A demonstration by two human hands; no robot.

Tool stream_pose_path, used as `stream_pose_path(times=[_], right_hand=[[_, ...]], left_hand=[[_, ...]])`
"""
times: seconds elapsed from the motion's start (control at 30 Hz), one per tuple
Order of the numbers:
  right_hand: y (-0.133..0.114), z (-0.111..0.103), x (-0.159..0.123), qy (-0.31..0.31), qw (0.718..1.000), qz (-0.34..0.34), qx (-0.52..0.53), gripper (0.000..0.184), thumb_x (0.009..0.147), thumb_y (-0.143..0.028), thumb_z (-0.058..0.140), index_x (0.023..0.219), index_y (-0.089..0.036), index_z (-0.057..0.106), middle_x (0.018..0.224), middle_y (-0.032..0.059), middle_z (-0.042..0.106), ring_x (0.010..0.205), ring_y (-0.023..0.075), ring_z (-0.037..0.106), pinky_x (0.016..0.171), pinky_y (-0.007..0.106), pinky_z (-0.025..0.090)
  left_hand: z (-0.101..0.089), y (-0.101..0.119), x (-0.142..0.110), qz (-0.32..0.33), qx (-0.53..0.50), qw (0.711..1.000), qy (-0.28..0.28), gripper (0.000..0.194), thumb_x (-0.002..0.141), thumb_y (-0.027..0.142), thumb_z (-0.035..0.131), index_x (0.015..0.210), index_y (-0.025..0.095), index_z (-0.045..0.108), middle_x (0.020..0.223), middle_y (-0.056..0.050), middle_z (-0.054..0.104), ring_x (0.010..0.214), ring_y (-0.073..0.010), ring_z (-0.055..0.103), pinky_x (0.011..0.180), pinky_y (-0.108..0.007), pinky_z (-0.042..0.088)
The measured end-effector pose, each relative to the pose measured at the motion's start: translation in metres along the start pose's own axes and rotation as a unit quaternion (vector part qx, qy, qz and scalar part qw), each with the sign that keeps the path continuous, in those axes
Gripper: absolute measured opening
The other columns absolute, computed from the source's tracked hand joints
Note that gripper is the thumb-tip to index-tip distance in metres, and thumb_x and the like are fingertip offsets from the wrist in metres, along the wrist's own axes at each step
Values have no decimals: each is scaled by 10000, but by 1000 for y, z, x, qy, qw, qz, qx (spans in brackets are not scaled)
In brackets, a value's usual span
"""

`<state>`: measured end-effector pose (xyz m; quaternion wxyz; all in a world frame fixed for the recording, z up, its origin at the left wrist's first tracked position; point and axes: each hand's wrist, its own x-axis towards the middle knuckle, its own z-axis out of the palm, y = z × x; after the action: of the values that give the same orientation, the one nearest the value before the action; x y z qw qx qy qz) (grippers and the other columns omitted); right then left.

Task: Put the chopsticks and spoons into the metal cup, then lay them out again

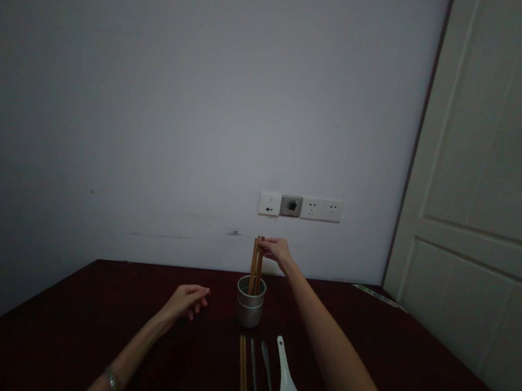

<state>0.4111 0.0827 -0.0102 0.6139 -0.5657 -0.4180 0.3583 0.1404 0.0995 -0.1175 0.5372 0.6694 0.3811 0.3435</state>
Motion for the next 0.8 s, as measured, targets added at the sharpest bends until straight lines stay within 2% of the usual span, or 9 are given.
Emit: stream_pose_path(times=[0.6, 0.8], right_hand=[[4, -4, -2, -25, 999, 17, -24, 148, 624, -104, 669, 771, -109, 651, 664, 54, 667, 574, 110, 603, 565, 211, 484], [7, -20, -3, -25, 998, 4, -52, 215, 639, -146, 671, 851, -135, 636, 797, 78, 683, 696, 131, 630, 642, 238, 505]], left_hand=[[0, -1, -1, -10, 0, 1000, -4, 423, 630, 517, 591, 751, 111, 595, 639, -27, 593, 423, -58, 445, 338, -168, 344], [0, -1, -1, -16, 3, 1000, -9, 396, 616, 468, 619, 790, 113, 598, 643, -25, 600, 434, -62, 454, 347, -167, 347]])
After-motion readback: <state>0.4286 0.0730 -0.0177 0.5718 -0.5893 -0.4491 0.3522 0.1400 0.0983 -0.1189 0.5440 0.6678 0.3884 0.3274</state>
